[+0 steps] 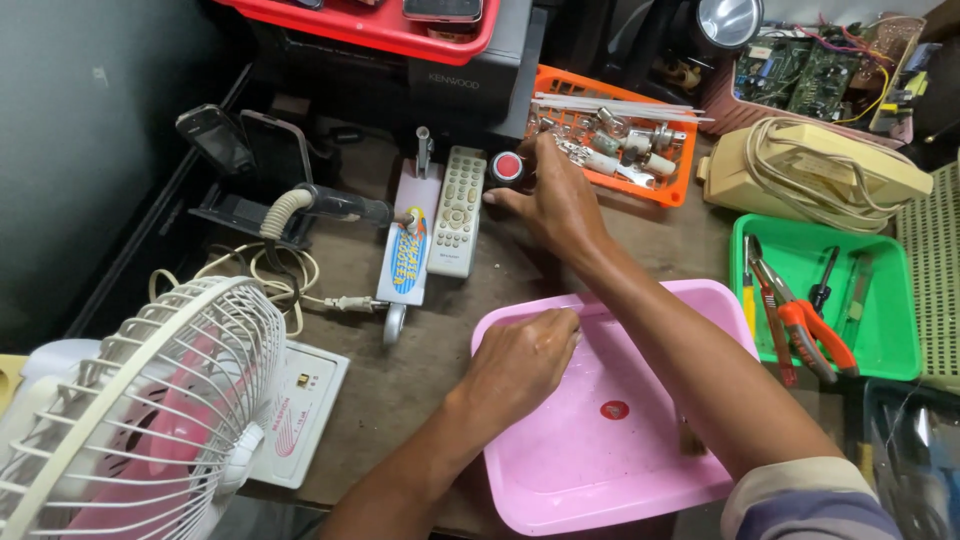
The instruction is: Disassembling, cleaning, and reassembling a television remote control at a repair bench.
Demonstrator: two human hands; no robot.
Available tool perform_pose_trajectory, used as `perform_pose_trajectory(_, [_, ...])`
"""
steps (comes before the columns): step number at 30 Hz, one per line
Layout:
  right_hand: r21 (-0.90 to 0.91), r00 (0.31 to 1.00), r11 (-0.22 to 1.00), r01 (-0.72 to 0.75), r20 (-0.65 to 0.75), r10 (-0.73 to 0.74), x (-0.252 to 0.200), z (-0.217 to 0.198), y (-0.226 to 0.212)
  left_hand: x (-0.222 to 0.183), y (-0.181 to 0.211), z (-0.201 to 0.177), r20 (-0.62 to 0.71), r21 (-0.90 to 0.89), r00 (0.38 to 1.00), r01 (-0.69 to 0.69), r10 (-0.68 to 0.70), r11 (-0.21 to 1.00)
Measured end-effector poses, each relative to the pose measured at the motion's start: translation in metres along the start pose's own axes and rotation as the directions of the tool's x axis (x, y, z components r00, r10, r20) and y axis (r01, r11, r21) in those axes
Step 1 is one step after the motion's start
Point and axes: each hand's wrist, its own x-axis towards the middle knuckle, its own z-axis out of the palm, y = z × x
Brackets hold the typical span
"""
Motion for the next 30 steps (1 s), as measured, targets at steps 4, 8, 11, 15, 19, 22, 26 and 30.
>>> perform_pose_trajectory(4, [0.007,1.000,1.000,0.009,0.000,-0.009,0.000,0.001,0.003,0.000,0.002,-0.002,0.003,0.001,1.000,-0.005,0.005,1.000])
perform_pose_trajectory(8, [-0.011,1.000,1.000,-0.029,0.007,0.029,0.001,0.001,0.003,0.000,0.003,-0.004,0.014,0.007,1.000,0.001,-0.001,1.000])
perform_pose_trajectory(11, [-0.037,0.997,0.997,-0.066,0.026,0.067,0.001,-0.002,-0.003,0.001,0.003,-0.002,0.019,0.010,1.000,0.010,-0.010,1.000])
perform_pose_trajectory(15, [-0.081,0.992,0.991,-0.105,0.056,0.109,0.002,-0.005,-0.005,0.000,0.003,-0.003,0.042,0.006,0.999,0.019,-0.019,1.000])
perform_pose_trajectory(19, [-0.083,0.994,0.991,-0.103,0.037,0.106,0.000,-0.005,-0.009,0.001,0.004,-0.005,0.042,0.010,0.999,0.026,-0.027,1.000])
perform_pose_trajectory(22, [-0.078,0.996,0.993,-0.084,0.020,0.085,0.000,-0.004,-0.011,0.002,0.005,-0.008,0.061,-0.006,0.998,0.030,-0.029,1.000])
perform_pose_trajectory(26, [-0.081,0.990,0.987,-0.138,0.029,0.141,0.000,-0.003,-0.010,0.001,0.003,-0.002,0.029,0.000,0.999,0.032,-0.032,0.999])
perform_pose_trajectory(30, [-0.076,0.984,0.983,-0.164,0.054,0.169,-0.001,-0.005,-0.009,0.003,0.003,0.000,-0.011,0.011,0.997,0.073,-0.072,0.997])
